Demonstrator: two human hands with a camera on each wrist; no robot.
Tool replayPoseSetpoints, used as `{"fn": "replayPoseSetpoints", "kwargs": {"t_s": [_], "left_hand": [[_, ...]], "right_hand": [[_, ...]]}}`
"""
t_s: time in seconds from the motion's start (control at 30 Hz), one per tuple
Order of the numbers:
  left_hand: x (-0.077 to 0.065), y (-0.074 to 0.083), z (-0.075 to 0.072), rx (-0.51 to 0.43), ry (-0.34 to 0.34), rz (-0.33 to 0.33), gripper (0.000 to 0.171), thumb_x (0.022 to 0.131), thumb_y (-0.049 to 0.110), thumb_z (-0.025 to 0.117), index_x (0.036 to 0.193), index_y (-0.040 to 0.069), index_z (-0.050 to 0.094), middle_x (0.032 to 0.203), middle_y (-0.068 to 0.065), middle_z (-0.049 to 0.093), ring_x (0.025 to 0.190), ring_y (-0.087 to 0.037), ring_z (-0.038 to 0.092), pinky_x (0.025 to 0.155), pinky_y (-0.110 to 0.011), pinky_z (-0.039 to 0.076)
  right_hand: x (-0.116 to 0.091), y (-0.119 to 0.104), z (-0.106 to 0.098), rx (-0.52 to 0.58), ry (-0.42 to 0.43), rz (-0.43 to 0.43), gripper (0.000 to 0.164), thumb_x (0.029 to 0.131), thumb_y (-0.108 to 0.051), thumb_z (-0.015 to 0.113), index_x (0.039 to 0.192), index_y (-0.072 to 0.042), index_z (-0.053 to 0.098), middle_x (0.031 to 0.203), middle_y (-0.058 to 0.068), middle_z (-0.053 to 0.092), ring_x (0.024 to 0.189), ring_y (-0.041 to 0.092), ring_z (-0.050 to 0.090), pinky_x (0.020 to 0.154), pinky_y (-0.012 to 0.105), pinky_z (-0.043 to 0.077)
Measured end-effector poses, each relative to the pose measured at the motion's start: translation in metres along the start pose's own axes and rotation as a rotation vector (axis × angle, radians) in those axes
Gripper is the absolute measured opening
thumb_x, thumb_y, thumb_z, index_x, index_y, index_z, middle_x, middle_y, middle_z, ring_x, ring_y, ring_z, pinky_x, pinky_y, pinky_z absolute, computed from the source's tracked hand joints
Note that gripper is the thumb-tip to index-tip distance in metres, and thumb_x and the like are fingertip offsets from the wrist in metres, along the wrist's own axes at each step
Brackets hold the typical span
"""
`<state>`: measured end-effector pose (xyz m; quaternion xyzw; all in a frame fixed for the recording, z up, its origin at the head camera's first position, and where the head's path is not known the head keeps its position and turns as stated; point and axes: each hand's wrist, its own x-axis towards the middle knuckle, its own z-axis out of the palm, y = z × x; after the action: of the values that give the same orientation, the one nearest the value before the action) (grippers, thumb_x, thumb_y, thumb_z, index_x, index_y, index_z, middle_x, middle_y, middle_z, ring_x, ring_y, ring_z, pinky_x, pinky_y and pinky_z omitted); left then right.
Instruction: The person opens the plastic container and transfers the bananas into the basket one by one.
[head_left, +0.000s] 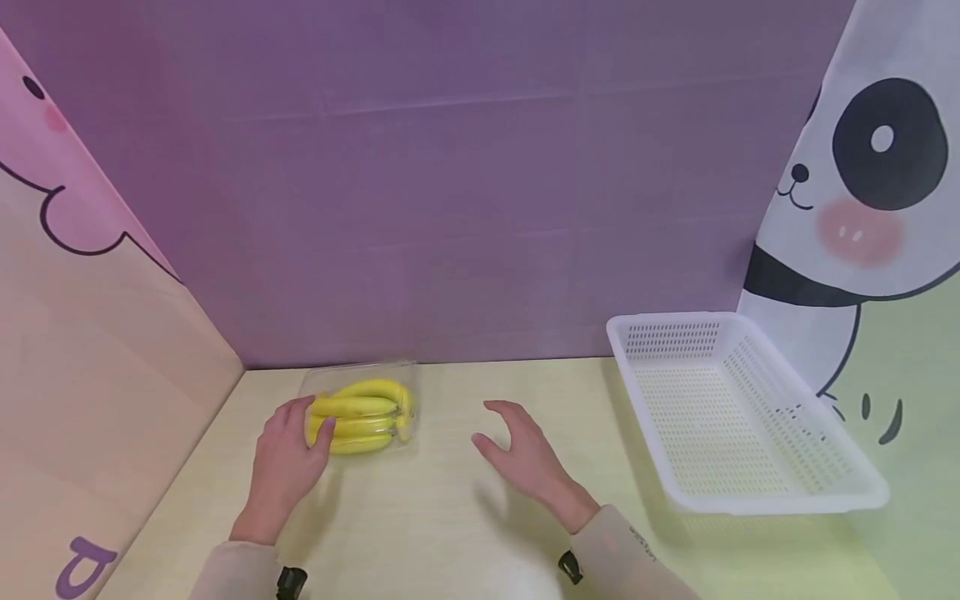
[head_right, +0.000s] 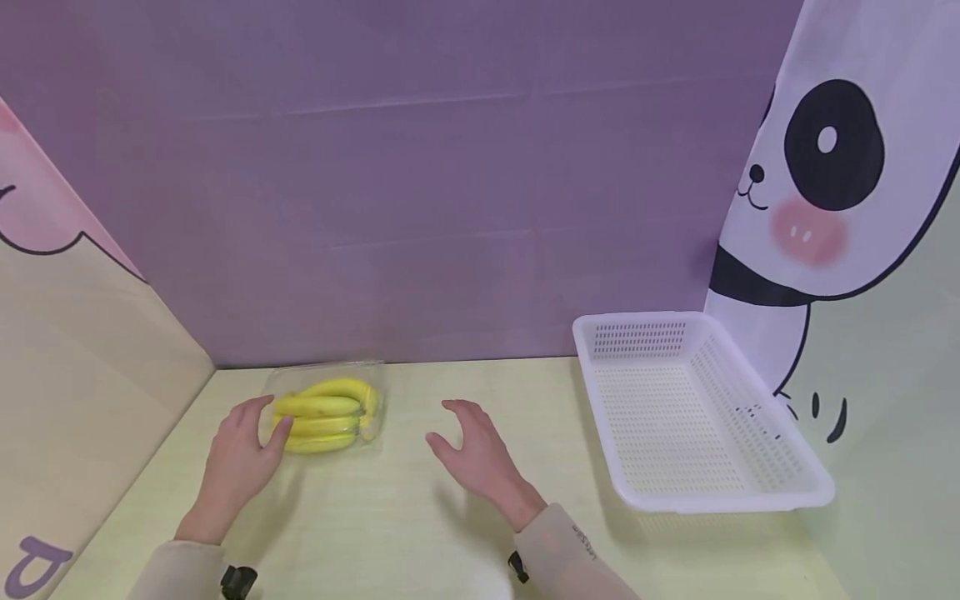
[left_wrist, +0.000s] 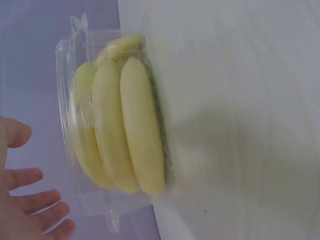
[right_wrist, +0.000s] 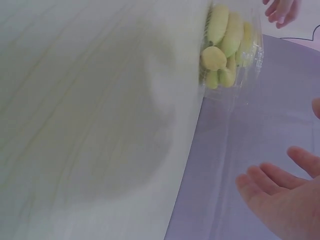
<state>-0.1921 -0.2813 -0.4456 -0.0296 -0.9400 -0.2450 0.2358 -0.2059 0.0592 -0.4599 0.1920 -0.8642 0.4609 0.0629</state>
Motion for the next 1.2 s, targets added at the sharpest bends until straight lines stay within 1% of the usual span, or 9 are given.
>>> {"fn": "replayPoseSetpoints", "kwargs": {"t_s": [0.13,0.3,0.53,0.67,0.83,1.0,1.13,1.2], "left_hand": [[0.000,-0.007,0.001,0.001,-0.021,-0.028,0.051,0.100,0.023,0.060,0.136,-0.011,0.049,0.135,-0.034,0.048,0.123,-0.056,0.044,0.097,-0.069,0.035],[0.000,-0.015,0.002,-0.014,-0.058,-0.082,0.059,0.100,0.027,0.060,0.140,-0.013,0.044,0.139,-0.036,0.043,0.126,-0.058,0.039,0.099,-0.071,0.033],[0.000,-0.025,0.002,-0.081,-0.168,-0.179,0.077,0.101,0.038,0.060,0.149,-0.013,0.028,0.147,-0.042,0.027,0.133,-0.062,0.028,0.106,-0.071,0.027],[0.001,-0.031,0.002,-0.118,-0.224,-0.226,0.086,0.100,0.043,0.061,0.152,-0.012,0.021,0.150,-0.042,0.021,0.137,-0.061,0.023,0.109,-0.070,0.025],[0.003,-0.036,0.003,-0.163,-0.283,-0.281,0.096,0.098,0.045,0.063,0.154,-0.013,0.013,0.153,-0.041,0.016,0.141,-0.058,0.020,0.112,-0.068,0.022],[0.007,-0.042,0.004,-0.167,-0.333,-0.317,0.102,0.097,0.048,0.064,0.154,-0.015,0.007,0.155,-0.042,0.011,0.143,-0.057,0.018,0.115,-0.065,0.021],[0.008,-0.046,0.006,-0.191,-0.367,-0.332,0.106,0.096,0.048,0.065,0.155,-0.014,0.002,0.155,-0.043,0.009,0.142,-0.057,0.020,0.115,-0.066,0.022],[0.008,-0.047,0.006,-0.214,-0.377,-0.341,0.108,0.096,0.048,0.066,0.156,-0.013,0.000,0.155,-0.043,0.010,0.141,-0.057,0.023,0.113,-0.066,0.024]], "right_hand": [[0.000,-0.001,0.001,0.018,-0.004,0.014,0.055,0.098,-0.038,0.065,0.144,-0.009,0.054,0.146,0.008,0.053,0.138,0.030,0.047,0.113,0.051,0.036],[-0.001,-0.002,0.004,0.026,-0.020,0.041,0.056,0.098,-0.039,0.065,0.144,-0.010,0.053,0.147,0.007,0.052,0.138,0.029,0.047,0.113,0.050,0.036],[-0.002,0.000,0.007,0.042,-0.020,0.053,0.058,0.099,-0.041,0.064,0.146,-0.011,0.051,0.148,0.008,0.051,0.137,0.031,0.048,0.111,0.052,0.038],[-0.003,0.000,0.007,0.049,-0.024,0.055,0.059,0.099,-0.042,0.063,0.148,-0.011,0.050,0.149,0.008,0.051,0.135,0.032,0.049,0.109,0.053,0.040],[-0.003,0.000,0.007,0.045,-0.021,0.051,0.059,0.099,-0.041,0.063,0.147,-0.010,0.050,0.148,0.008,0.051,0.134,0.032,0.050,0.109,0.052,0.040],[-0.003,0.000,0.008,0.052,-0.025,0.058,0.059,0.099,-0.040,0.064,0.147,-0.009,0.050,0.148,0.009,0.051,0.133,0.032,0.051,0.108,0.053,0.041],[-0.002,0.001,0.009,0.061,-0.042,0.060,0.059,0.099,-0.040,0.063,0.147,-0.009,0.049,0.148,0.010,0.050,0.134,0.033,0.050,0.108,0.053,0.041],[-0.001,0.002,0.010,0.061,-0.046,0.059,0.059,0.099,-0.040,0.063,0.147,-0.009,0.049,0.148,0.010,0.051,0.133,0.033,0.050,0.108,0.053,0.041]]}}
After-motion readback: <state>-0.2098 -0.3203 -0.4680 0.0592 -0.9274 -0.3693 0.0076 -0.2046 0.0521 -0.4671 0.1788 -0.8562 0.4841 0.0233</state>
